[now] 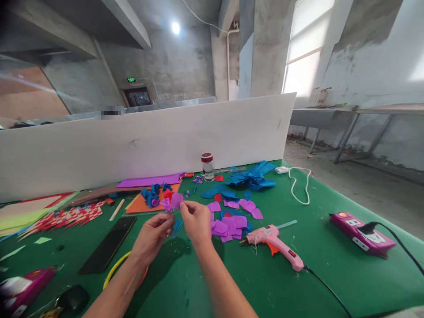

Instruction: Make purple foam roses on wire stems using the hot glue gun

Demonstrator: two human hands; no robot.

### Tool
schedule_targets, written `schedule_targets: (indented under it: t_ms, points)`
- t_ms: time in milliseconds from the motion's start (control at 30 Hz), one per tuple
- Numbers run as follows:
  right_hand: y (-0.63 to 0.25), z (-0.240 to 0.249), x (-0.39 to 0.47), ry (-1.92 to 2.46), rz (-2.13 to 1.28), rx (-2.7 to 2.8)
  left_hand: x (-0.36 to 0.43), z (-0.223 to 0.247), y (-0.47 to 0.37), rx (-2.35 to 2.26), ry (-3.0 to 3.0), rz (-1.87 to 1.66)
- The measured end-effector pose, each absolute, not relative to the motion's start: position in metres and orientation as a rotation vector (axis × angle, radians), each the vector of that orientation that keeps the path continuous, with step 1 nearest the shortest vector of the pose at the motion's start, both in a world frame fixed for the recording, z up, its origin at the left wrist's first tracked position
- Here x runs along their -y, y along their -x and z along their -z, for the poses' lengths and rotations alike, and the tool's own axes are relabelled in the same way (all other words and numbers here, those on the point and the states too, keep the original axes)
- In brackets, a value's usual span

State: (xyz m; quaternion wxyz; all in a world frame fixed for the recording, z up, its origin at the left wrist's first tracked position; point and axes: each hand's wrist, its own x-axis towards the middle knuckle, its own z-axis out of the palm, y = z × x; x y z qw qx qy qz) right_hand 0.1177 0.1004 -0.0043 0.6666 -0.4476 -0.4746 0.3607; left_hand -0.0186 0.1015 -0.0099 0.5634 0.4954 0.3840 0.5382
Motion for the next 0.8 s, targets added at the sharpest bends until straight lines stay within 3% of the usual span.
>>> schedule_targets:
  t_ms: [800]
  points:
    - [-0.107, 0.014, -0.092, 0.821, -0.907, 1.076, -0.096, 0.007, 0.027, -0.98, -1.658, -1.589]
